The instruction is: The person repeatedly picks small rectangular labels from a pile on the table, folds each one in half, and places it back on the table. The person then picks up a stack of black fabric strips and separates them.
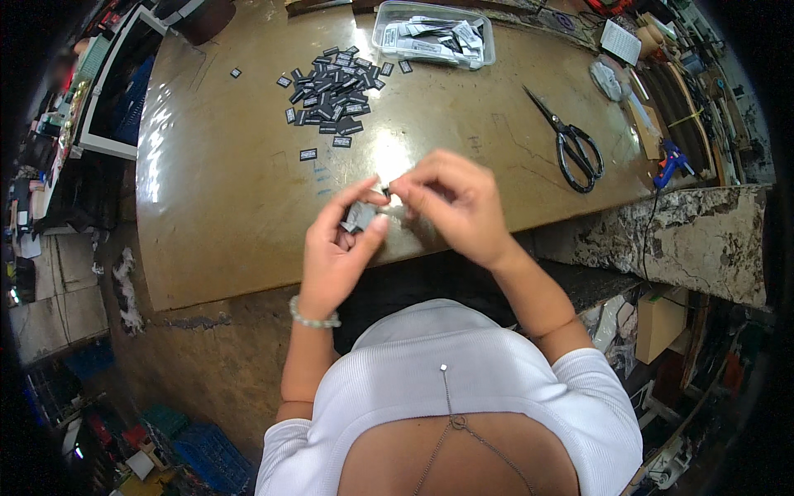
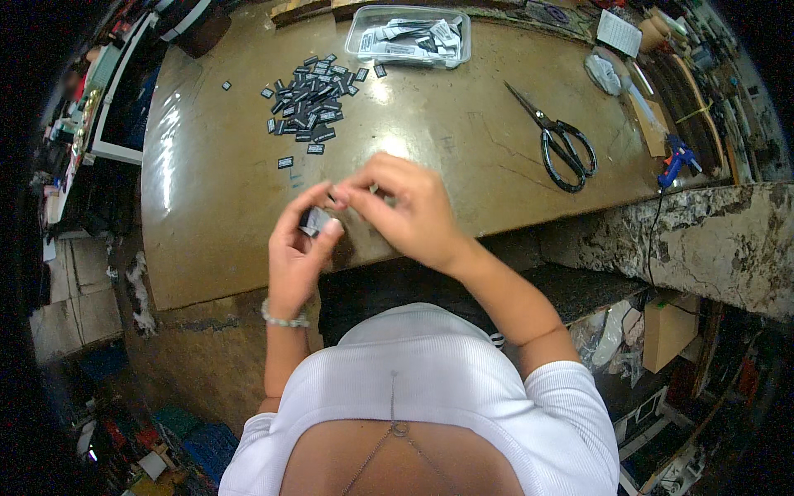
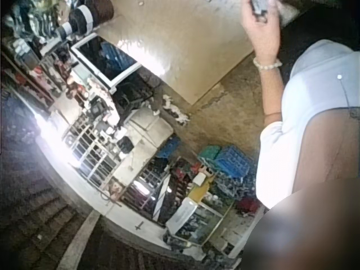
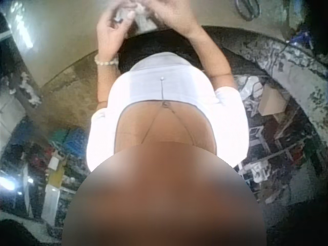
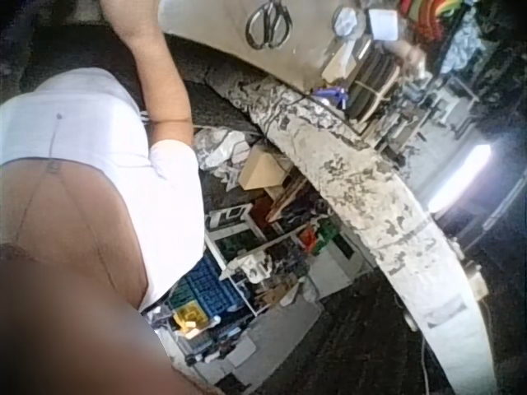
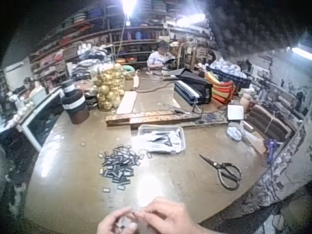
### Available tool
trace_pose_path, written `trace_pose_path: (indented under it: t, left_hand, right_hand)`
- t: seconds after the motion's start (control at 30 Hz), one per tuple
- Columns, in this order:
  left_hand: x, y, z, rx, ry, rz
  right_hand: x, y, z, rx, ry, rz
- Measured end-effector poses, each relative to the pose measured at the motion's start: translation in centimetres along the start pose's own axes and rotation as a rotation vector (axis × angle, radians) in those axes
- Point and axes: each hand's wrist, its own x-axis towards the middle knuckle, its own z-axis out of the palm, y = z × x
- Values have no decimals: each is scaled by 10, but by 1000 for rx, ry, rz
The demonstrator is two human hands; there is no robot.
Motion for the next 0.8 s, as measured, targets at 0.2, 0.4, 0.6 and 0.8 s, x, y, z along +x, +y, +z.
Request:
trace_pose_path:
  t: [0.2,0.4,0.6,0.8]
  left_hand:
    - [0,14,-14,-188,-18,-14]
    - [0,22,-3,-180,-61,-38]
    - [2,19,1,-64,-178,-56]
    - [8,7,-4,126,166,-20]
  right_hand:
    - [90,-6,11,-175,39,108]
    - [37,7,12,252,-291,226]
    - [17,-1,-2,58,-238,139]
    - [6,6,-1,273,-171,282]
